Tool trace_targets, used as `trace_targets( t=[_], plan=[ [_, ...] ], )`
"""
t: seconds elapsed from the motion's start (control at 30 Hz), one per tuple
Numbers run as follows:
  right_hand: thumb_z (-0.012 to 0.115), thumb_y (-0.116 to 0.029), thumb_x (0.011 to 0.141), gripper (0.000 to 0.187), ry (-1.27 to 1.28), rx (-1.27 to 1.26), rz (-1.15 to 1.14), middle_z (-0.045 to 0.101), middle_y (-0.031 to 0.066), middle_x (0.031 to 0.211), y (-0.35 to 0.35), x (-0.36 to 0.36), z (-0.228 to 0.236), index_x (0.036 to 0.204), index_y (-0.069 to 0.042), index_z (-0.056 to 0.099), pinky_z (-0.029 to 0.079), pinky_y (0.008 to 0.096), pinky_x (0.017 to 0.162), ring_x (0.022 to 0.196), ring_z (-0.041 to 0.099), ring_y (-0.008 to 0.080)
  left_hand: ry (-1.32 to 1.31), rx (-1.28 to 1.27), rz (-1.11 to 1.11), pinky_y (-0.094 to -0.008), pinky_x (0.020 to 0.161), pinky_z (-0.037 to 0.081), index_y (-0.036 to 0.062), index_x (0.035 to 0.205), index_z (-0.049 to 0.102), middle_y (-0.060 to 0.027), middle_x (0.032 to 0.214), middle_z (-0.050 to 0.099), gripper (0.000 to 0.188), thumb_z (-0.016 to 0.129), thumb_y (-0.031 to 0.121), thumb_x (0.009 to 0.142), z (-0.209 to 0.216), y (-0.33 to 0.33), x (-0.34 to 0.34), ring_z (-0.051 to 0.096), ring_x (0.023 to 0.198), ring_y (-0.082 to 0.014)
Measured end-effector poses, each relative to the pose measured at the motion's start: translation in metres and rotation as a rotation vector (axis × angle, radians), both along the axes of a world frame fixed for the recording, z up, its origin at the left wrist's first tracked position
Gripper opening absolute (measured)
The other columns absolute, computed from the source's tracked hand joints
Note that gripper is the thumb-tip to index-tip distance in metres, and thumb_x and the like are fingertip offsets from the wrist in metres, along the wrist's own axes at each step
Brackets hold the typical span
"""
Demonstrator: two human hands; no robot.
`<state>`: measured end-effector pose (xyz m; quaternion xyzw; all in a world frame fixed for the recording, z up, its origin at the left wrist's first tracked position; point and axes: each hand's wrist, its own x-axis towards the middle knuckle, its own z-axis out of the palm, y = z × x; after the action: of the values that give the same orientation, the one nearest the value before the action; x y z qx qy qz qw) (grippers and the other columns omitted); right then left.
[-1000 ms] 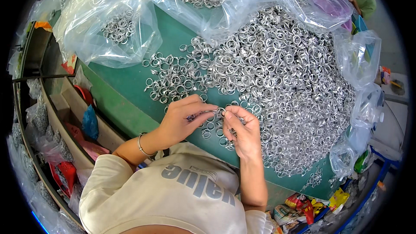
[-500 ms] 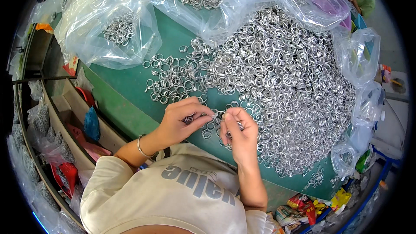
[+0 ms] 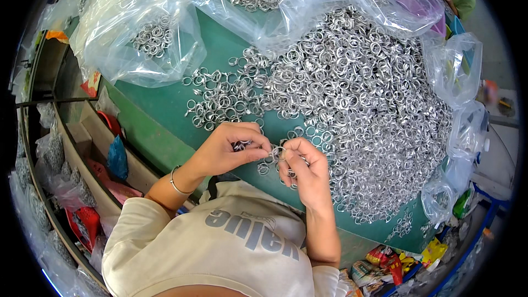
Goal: The person sorts small metal rings from a large pile on a green table into several small plastic bags by hand.
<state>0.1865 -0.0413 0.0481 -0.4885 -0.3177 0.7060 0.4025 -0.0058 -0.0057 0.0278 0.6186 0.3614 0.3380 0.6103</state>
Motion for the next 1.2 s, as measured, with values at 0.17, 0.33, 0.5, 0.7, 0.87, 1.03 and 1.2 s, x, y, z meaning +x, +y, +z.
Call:
trace_targets(
  t=[0.17,0.33,0.5,0.7,0.87,1.03,1.2],
  plan=[
    [0.054,-0.001,0.089,0.005,-0.304,0.214,0.085,0.055,0.0022,0.064,-0.007,0.001,0.002,0.085,-0.001,0.056,0.035,0.0206,0.046,0.051,0.047,0.0067,-0.081,-0.075,-0.054,-0.0258,0.061,0.038,0.0008,0.087,0.067,-0.0028,0.071,0.056,0.009,0.067,0.002,0.078,0.001,0.0,-0.004,0.046,0.064,-0.0112],
    [0.06,0.0,0.085,0.003,-0.618,0.565,0.156,0.056,0.0078,0.067,-0.001,-0.003,0.014,0.086,0.002,0.058,0.04,0.0257,0.05,0.055,0.053,0.0146,-0.175,-0.165,-0.09,-0.0258,0.062,0.037,0.0007,0.086,0.067,-0.002,0.071,0.055,0.008,0.067,0.003,0.078,-0.002,0.001,-0.005,0.043,0.064,-0.0112],
    [0.06,-0.003,0.085,0.006,-0.54,0.573,0.182,0.055,0.0095,0.067,-0.003,0.002,0.011,0.085,0.003,0.058,0.041,0.026,0.051,0.054,0.053,0.0169,-0.125,-0.039,-0.05,-0.0261,0.061,0.038,0.0013,0.086,0.067,-0.0021,0.07,0.055,0.008,0.066,0.003,0.079,0.005,-0.004,-0.005,0.045,0.064,-0.0111],
    [0.057,-0.007,0.09,0.011,-0.42,0.43,0.11,0.054,0.0048,0.062,-0.006,0.002,0.005,0.083,0.002,0.057,0.039,0.0236,0.049,0.052,0.049,0.01,0.04,0.185,0.158,-0.0251,0.051,0.038,0.0027,0.088,0.066,-0.0029,0.071,0.053,0.012,0.068,-0.001,0.076,0.012,-0.022,0.004,0.047,0.059,-0.0108],
    [0.054,-0.009,0.092,0.013,-0.353,0.416,0.111,0.053,0.0012,0.059,-0.009,0.001,0.003,0.083,0.0,0.057,0.037,0.0214,0.048,0.053,0.047,0.0058,0.047,0.156,0.177,-0.0244,0.049,0.036,0.0022,0.086,0.068,-0.0039,0.071,0.055,0.015,0.072,-0.002,0.072,0.016,-0.022,0.006,0.046,0.056,-0.0102],
    [0.057,-0.005,0.089,0.008,-0.564,0.559,0.057,0.055,0.0065,0.064,-0.008,-0.007,0.006,0.084,0.001,0.058,0.039,0.0253,0.048,0.049,0.049,0.0124,0.066,0.291,0.231,-0.0246,0.048,0.037,0.0036,0.087,0.069,-0.0032,0.071,0.053,0.015,0.072,-0.001,0.073,0.016,-0.026,0.007,0.047,0.057,-0.0111],
    [0.061,-0.001,0.084,0.003,-0.743,0.726,0.177,0.056,0.0117,0.069,-0.003,-0.004,0.015,0.084,0.002,0.06,0.042,0.03,0.047,0.049,0.052,0.0229,0.07,0.293,0.142,-0.0245,0.049,0.037,0.0043,0.086,0.07,-0.0037,0.071,0.055,0.016,0.073,-0.002,0.072,0.018,-0.021,-0.002,0.048,0.058,-0.0114]
  ],
)
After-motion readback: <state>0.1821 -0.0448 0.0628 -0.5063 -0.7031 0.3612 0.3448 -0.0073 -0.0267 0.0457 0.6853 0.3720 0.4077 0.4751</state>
